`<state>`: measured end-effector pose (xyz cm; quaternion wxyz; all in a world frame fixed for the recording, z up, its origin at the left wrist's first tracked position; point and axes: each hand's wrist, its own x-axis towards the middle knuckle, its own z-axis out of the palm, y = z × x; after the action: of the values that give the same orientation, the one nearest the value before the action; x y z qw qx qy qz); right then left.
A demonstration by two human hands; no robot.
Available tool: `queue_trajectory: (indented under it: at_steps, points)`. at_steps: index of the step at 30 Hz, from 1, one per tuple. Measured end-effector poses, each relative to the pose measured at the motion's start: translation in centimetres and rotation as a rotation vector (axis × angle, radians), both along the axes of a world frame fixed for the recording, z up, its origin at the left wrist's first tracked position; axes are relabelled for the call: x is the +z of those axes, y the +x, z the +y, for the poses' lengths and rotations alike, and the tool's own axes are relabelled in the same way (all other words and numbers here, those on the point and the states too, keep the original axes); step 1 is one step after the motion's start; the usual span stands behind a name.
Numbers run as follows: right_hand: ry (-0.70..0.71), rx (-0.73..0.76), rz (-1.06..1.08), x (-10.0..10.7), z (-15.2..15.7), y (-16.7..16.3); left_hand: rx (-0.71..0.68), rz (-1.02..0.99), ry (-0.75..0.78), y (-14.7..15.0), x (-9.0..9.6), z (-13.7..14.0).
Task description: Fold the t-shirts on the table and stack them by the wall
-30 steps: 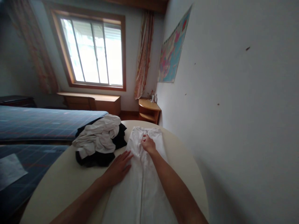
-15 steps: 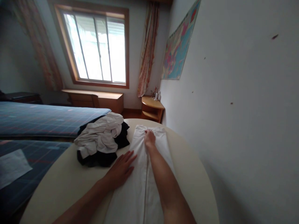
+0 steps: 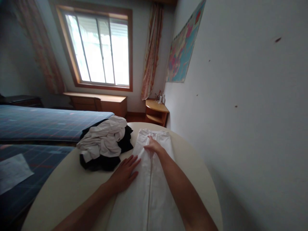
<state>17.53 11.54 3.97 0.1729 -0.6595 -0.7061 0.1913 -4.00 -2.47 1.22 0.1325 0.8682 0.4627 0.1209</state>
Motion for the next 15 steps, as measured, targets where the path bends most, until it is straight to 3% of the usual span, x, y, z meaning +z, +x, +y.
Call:
queue_trajectory:
  at_steps: [4,10,15]
  points:
    - [-0.014,0.037,-0.008,0.0,-2.0,0.0,0.017,-0.011,0.002,0.1,-0.4,0.1]
    - [0.088,-0.103,-0.101,-0.4,-4.2,-0.1,0.014,-0.018,0.000,0.0,-0.4,0.2]
    - [0.071,-0.148,-0.142,0.0,-6.0,-0.2,0.008,-0.020,-0.015,0.0,0.0,0.1]
